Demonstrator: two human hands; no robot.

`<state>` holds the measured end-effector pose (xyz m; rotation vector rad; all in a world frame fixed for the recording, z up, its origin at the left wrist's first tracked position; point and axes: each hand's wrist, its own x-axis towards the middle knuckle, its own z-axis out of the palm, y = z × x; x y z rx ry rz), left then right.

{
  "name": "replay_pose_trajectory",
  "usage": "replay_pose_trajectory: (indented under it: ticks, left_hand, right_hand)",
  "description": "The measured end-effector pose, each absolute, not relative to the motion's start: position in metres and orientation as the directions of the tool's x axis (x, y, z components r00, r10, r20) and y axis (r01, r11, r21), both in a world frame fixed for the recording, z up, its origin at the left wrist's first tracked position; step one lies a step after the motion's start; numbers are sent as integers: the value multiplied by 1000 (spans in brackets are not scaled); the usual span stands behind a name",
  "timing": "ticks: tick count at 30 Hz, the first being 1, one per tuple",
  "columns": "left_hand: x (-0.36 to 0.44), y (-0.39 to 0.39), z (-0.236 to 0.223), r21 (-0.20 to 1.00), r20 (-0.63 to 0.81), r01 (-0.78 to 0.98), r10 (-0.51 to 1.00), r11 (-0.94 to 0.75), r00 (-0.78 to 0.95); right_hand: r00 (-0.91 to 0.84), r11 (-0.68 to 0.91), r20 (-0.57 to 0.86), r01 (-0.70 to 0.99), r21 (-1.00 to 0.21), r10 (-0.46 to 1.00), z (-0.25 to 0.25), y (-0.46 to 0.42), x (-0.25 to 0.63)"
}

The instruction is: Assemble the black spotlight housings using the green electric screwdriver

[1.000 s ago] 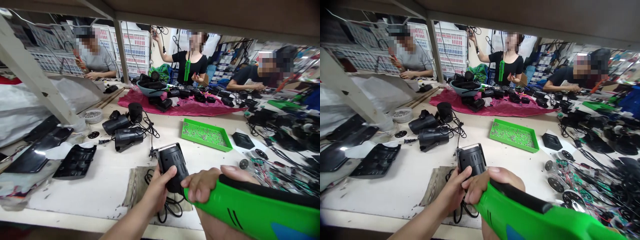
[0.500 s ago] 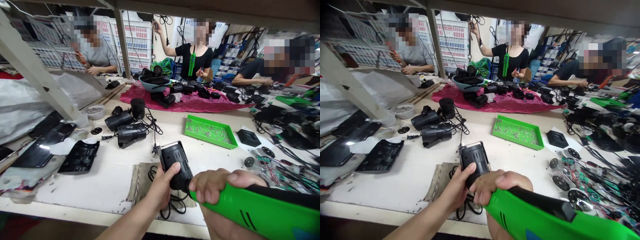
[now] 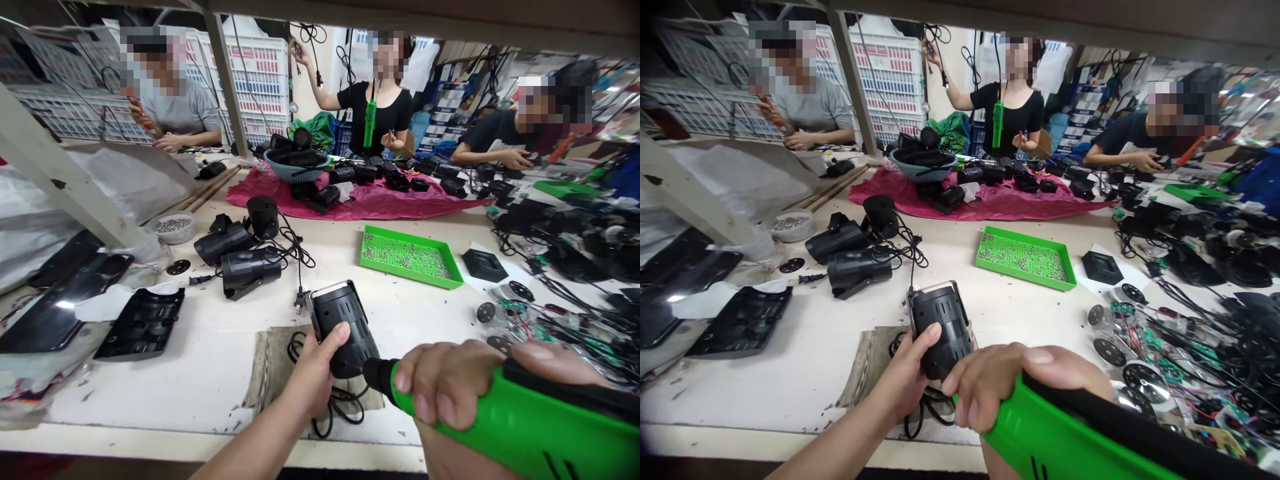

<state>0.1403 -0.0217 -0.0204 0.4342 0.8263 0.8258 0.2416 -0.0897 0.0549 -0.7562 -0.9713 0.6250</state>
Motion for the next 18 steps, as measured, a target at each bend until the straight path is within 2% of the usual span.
replay_pose_trajectory:
  ticks: [3,9,13,18]
  left_hand:
    - [141,-22,-23,667,-433,-448,799,596,418]
    - [143,-24,-27,662,-418,-484,818,572,395]
    - [143,-23,-27,646,-428,-505,819,572,381]
    - [140,-21,-26,627,-449,-498,800,599,398]
  right_hand:
    - [417,601,476,-251,-759,774,55,-83,234]
    - [447,674,537,-241,-698,716,47,-78,225]
    - [417,666,543,-250,-703,729,40,-79,223]
    - [455,605,437,-341,-720,776,47,-83,222]
